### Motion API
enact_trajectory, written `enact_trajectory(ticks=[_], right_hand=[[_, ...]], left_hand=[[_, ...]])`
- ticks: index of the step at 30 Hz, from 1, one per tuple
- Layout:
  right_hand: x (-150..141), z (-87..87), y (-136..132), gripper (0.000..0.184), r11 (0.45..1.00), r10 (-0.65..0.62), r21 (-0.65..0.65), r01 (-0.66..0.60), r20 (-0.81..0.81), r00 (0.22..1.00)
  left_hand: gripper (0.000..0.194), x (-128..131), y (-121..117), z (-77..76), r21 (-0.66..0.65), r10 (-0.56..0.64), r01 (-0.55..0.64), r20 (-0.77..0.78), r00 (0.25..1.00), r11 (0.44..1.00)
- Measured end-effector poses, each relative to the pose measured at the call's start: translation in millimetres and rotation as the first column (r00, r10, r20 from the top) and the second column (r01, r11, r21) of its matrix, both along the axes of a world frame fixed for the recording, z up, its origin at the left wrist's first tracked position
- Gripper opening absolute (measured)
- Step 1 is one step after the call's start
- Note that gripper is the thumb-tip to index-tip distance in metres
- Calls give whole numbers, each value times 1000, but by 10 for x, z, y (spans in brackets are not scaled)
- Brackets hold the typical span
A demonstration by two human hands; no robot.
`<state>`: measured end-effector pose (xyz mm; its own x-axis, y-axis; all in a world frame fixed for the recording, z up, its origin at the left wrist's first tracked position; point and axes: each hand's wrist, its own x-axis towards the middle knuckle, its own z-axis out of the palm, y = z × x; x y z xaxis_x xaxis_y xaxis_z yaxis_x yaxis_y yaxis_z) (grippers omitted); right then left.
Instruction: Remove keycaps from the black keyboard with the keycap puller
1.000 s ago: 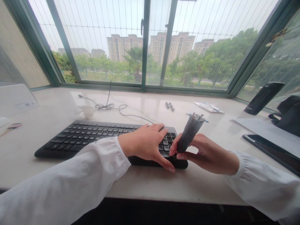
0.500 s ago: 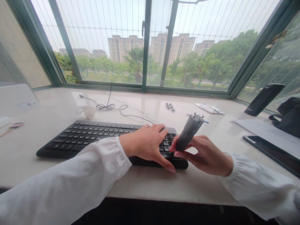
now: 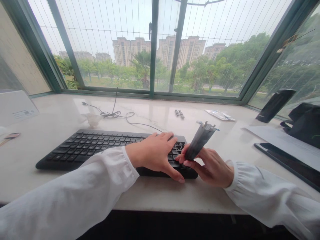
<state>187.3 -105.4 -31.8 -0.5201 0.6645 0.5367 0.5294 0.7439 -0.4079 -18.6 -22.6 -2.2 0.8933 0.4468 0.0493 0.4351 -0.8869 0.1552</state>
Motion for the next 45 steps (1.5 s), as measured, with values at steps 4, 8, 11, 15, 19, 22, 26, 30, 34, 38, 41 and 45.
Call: enact_trajectory(ticks=[4,8,11,15,19,22,26,30,34,38,41,45], right_hand=[[-14,-22,5,19,995,-30,92,29,16,999],[-13,-37,-13,18,992,-43,119,41,19,999],[-6,-41,-32,17,993,-64,103,61,26,998],[-11,-35,-40,15,992,-81,101,77,35,996],[-39,-18,-28,13,992,-103,68,102,5,995],[-44,-11,-18,13,995,-90,35,91,-23,996],[-19,-9,-11,14,993,-59,102,55,30,998],[-17,23,0,10,983,-46,178,34,62,997],[-42,66,1,8,973,-69,226,54,58,996],[-59,82,-9,8,971,-79,228,67,44,996],[-62,83,-12,9,973,-96,212,86,36,995],[-57,78,-10,10,976,-116,191,109,25,993]], left_hand=[[99,5,14,-19,6,2,-2,1,1000,1000],[104,3,25,-34,9,-1,1,0,1000,1000],[104,0,20,-26,10,-11,11,2,1000,1000],[103,-1,10,-13,12,-12,12,0,1000,1000],[102,-1,10,-19,19,-6,6,-9,1000,1000],[103,-1,11,-20,17,-11,11,-8,1000,1000],[102,0,4,-1,5,-4,4,-17,1000,1000],[103,0,0,6,7,-3,3,-20,1000,1000],[107,-1,3,-7,10,-7,7,-28,1000,1000],[109,-1,5,-12,20,-1,2,-33,999,1000],[106,1,6,-11,14,1,-1,-36,999,1000],[106,4,8,-15,10,6,-6,-33,999,1000]])
